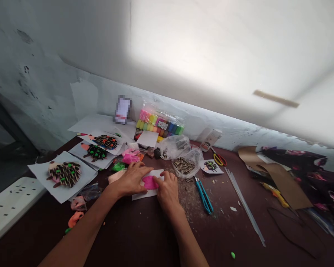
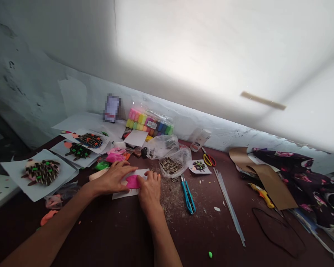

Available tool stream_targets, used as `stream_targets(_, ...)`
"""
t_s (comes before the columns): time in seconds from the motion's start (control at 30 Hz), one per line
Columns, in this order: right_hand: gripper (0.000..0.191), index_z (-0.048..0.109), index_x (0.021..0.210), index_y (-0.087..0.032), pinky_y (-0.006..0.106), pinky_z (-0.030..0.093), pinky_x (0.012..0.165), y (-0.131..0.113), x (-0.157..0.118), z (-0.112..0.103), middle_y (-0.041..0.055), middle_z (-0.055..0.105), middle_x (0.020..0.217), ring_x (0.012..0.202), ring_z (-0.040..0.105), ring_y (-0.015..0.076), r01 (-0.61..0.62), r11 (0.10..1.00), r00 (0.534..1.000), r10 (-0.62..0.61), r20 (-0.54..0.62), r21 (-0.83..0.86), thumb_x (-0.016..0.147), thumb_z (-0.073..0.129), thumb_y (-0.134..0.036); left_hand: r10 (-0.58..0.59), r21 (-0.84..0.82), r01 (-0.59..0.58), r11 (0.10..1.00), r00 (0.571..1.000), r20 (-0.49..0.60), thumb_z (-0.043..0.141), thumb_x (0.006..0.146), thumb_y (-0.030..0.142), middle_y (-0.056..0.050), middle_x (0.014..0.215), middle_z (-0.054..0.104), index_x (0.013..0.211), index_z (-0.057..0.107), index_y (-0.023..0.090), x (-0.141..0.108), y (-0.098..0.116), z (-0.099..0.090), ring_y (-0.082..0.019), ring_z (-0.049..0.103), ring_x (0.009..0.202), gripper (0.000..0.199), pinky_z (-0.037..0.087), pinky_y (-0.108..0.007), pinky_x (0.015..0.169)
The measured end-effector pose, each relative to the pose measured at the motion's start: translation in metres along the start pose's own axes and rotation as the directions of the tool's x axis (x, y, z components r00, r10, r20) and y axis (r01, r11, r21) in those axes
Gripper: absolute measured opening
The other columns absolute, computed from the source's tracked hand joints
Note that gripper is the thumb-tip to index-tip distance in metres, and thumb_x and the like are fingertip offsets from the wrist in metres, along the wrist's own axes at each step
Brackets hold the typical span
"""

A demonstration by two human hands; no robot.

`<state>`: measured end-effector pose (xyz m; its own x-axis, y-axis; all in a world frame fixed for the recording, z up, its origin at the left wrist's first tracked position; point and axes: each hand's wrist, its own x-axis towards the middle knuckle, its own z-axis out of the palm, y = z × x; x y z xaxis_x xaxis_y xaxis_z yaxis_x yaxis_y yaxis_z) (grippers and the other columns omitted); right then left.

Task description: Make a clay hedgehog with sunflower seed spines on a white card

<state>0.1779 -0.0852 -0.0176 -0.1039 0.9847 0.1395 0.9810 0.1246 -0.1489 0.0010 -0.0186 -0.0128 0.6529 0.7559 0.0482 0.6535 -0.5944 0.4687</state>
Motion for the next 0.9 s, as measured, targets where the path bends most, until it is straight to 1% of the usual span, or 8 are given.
stream_targets(0.17,0.03,0.071,0.114,-0.034,0.037,0.032,0.086,0.0,0.0,0.0,0.0093,0.057,0.113,0.101,0.045,0.0237,-0.02,1.0,1.0,0.02,0.01,-0.024,0.094,0.053,-0.02,-0.014,0.005,0.013,1.0,1.0,0.026,0.07,0.068,0.034,-0.009,0.136,0.057,0.134,0.054,0.024,0.0,0.002,-0.003,-0.034,0.041,0.13,0.069,0.031,-0.048,0.108)
stream_targets(0.27,0.034,0.069,0.118,-0.035,0.035,0.032,0.086,0.001,0.0,0.0,0.0087,0.057,0.116,0.102,0.046,0.023,-0.05,0.999,0.999,0.05,0.0,0.008,0.094,0.052,-0.018,-0.011,-0.001,0.011,1.0,1.0,0.029,0.07,0.067,0.034,-0.009,0.136,0.057,0.135,0.053,0.024,0.0,0.002,-0.003,-0.034,0.041,0.13,0.07,0.032,-0.047,0.107)
stream_targets(0.37,0.04,0.065,0.124,-0.037,0.035,0.032,0.087,0.0,0.002,0.0,0.0092,0.055,0.12,0.104,0.046,0.0237,-0.038,0.999,0.999,0.038,0.009,0.017,0.092,0.053,-0.016,0.0,0.002,0.0,1.0,1.0,0.02,0.069,0.069,0.033,-0.009,0.134,0.058,0.134,0.053,0.024,0.0,0.002,-0.003,-0.033,0.042,0.128,0.068,0.032,-0.047,0.107)
stream_targets(0.43,0.039,0.066,0.123,-0.037,0.036,0.033,0.087,0.0,0.004,0.0,0.0096,0.055,0.122,0.105,0.046,0.0245,-0.022,1.0,0.999,0.022,0.026,0.006,0.091,0.054,-0.017,0.003,0.007,-0.003,1.0,1.0,0.008,0.067,0.07,0.032,-0.009,0.133,0.058,0.133,0.054,0.024,0.0,0.002,-0.002,-0.033,0.042,0.128,0.066,0.032,-0.047,0.107)
stream_targets(0.53,0.036,0.069,0.119,-0.036,0.036,0.033,0.087,0.001,0.005,0.0,0.0099,0.056,0.123,0.106,0.046,0.025,-0.036,0.999,0.999,0.036,0.04,-0.002,0.092,0.054,-0.017,-0.006,0.008,0.006,1.0,1.0,0.017,0.068,0.069,0.031,-0.009,0.133,0.058,0.133,0.054,0.024,0.0,0.003,-0.003,-0.034,0.042,0.128,0.066,0.032,-0.048,0.107)
stream_targets(0.67,0.038,0.069,0.119,-0.037,0.035,0.034,0.089,0.003,0.001,-0.002,0.0091,0.055,0.124,0.106,0.047,0.0235,-0.066,0.998,0.998,0.066,0.011,0.016,0.093,0.051,-0.016,-0.022,0.017,0.021,1.0,0.999,0.044,0.069,0.068,0.031,-0.009,0.135,0.057,0.134,0.054,0.023,-0.001,0.005,-0.006,-0.033,0.042,0.129,0.069,0.032,-0.046,0.108)
stream_targets(0.77,0.04,0.066,0.122,-0.038,0.036,0.034,0.091,0.002,-0.003,-0.003,0.0084,0.054,0.127,0.108,0.047,0.0232,-0.039,0.999,0.999,0.039,-0.013,0.01,0.093,0.052,-0.016,-0.028,0.022,0.026,0.999,0.998,0.06,0.067,0.069,0.031,-0.009,0.136,0.057,0.136,0.053,0.023,-0.001,0.007,-0.009,-0.032,0.041,0.13,0.068,0.032,-0.045,0.108)
stream_targets(0.9,0.038,0.065,0.124,-0.039,0.039,0.033,0.093,0.0,-0.008,-0.002,0.008,0.054,0.128,0.108,0.046,0.0239,-0.007,0.999,1.0,0.007,0.011,-0.039,0.093,0.053,-0.02,-0.036,0.028,0.034,0.999,0.996,0.083,0.065,0.071,0.031,-0.008,0.137,0.057,0.135,0.053,0.023,-0.002,0.011,-0.013,-0.032,0.041,0.129,0.066,0.031,-0.045,0.109)
